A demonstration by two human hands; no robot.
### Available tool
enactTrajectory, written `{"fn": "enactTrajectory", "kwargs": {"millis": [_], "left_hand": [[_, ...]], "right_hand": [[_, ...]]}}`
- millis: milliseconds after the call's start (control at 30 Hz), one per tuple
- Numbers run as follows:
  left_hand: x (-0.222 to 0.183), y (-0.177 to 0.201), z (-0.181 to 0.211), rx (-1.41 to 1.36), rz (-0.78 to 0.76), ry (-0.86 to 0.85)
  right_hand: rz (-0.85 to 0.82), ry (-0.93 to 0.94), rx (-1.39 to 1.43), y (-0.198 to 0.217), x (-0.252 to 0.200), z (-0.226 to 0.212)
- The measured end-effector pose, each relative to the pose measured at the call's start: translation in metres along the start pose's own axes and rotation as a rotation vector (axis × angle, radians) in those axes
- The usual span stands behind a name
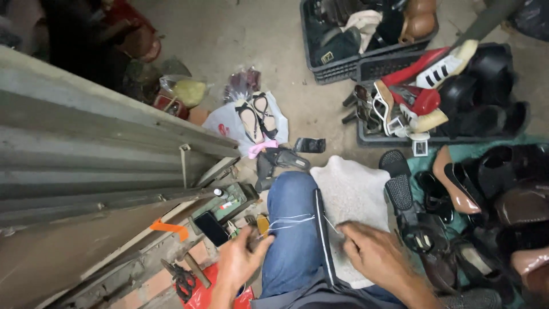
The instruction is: Hand-sewing a rubber sole onto a shoe using a needle and thread in a shoe repair shop.
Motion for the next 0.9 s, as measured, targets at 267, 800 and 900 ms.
{"fn": "enactTrajectory", "kwargs": {"millis": [267, 800, 900], "left_hand": [[-0.002, -0.034, 0.106, -0.646, -0.134, -0.341], [-0.004, -0.064, 0.110, -1.009, -0.499, -0.214], [-0.016, -0.071, 0.116, -0.910, -0.691, -0.274]], "right_hand": [[-0.075, 0.229, 0.938, 0.022, -0.032, -0.005], [0.252, 0.079, 0.129, -0.036, -0.029, 0.007], [0.189, -0.007, 0.176, -0.034, -0.026, 0.020]]}}
Point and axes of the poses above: each hand's wrist, its own x-axis towards the middle knuckle, its own y-axis out of the back of the hand, z = x × y, the point moved 8 cm from there along x, towards the middle knuckle, and after that the axes turned 3 degrees about x, right-handed, at the moved point
